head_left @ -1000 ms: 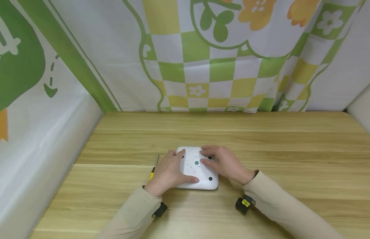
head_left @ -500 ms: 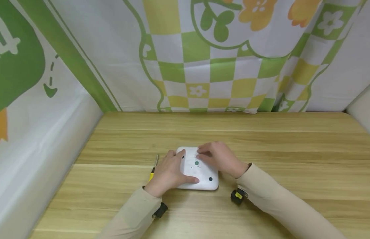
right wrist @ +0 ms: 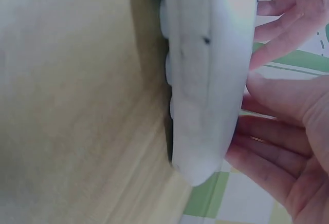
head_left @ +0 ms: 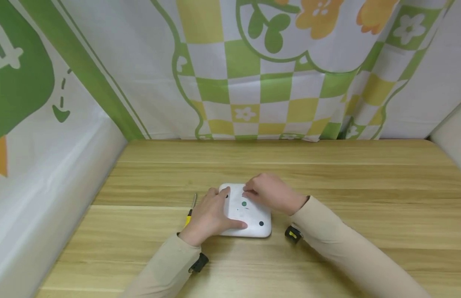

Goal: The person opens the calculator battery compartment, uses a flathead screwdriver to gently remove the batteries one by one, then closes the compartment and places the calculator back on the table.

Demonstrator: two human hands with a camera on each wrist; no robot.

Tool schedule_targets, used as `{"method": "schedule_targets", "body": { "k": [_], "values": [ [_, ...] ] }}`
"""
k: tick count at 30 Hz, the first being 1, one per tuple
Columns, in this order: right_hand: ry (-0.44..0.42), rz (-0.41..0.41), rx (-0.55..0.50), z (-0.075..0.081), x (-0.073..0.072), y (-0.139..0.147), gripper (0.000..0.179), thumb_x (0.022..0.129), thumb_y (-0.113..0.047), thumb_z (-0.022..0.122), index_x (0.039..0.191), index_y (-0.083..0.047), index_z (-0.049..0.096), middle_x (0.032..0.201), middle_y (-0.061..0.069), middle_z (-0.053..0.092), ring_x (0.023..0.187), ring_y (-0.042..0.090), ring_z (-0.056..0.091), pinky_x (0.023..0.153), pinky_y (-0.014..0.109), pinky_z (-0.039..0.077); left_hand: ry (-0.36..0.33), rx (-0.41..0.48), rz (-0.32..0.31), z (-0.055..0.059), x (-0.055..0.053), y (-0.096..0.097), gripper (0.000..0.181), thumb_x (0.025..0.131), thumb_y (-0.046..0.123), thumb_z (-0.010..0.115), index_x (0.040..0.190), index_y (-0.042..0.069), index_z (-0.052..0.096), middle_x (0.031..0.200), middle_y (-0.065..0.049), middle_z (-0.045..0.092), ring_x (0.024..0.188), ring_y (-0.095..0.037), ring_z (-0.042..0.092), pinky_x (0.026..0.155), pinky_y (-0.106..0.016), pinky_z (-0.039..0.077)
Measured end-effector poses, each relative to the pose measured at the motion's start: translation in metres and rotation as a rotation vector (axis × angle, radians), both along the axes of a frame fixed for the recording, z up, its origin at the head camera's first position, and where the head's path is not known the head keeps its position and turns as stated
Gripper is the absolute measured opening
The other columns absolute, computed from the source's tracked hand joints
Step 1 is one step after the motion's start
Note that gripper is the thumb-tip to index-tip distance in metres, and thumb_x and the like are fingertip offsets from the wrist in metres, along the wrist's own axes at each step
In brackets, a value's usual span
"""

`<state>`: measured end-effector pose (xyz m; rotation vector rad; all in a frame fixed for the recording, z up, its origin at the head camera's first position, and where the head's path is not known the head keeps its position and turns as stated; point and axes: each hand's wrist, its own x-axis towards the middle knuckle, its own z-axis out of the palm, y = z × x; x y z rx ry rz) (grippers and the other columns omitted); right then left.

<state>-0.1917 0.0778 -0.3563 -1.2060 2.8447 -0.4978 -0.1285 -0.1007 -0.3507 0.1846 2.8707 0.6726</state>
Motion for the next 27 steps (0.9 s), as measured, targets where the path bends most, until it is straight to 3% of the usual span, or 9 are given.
{"method": "schedule_targets", "body": {
  "k": [7,13,21,27],
  "values": [
    [0.117,0.098,0.123,0.0031,0.0012,-0.0024,0.017,0.093,-0.012,0.060,0.077,-0.011,0.065,0.065,-0.005,0.058,0.057,0.006,0.047,0.054,0.021,0.042,0.011,0.004,-0.002,-0.0008,-0.0001,0.0002,0.097,0.062,0.046,0.087,0.138,0.002,0.047,0.115,-0.017,0.053,0.089,-0.024,0.053,0.072,-0.036,0.045],
    [0.116,0.103,0.137,0.0019,0.0035,-0.0037,0.018,0.094,-0.009,0.057,0.077,-0.010,0.062,0.063,-0.006,0.052,0.055,0.005,0.042,0.051,0.018,0.038,0.006,-0.001,0.001,-0.0004,-0.0009,0.0002,0.096,0.062,0.046,0.087,0.138,0.003,0.048,0.112,-0.015,0.052,0.087,-0.023,0.051,0.069,-0.034,0.044],
    [0.020,0.038,-0.016,0.0014,0.0022,-0.0033,0.019,0.093,-0.008,0.055,0.077,-0.012,0.064,0.067,-0.005,0.058,0.058,0.005,0.045,0.055,0.018,0.041,0.003,0.002,-0.004,-0.0003,-0.0018,-0.0001,0.096,0.062,0.046,0.087,0.138,0.004,0.047,0.110,-0.015,0.052,0.084,-0.022,0.049,0.069,-0.033,0.043],
    [-0.016,-0.074,-0.135,-0.0047,0.0015,-0.0015,0.020,0.094,-0.013,0.057,0.103,-0.006,0.072,0.095,0.004,0.073,0.072,0.005,0.059,0.070,0.023,0.053,0.003,0.004,-0.003,-0.0006,-0.0016,-0.0001,0.097,0.061,0.047,0.087,0.139,0.004,0.047,0.110,-0.015,0.052,0.084,-0.021,0.048,0.068,-0.031,0.042]
  ]
}}
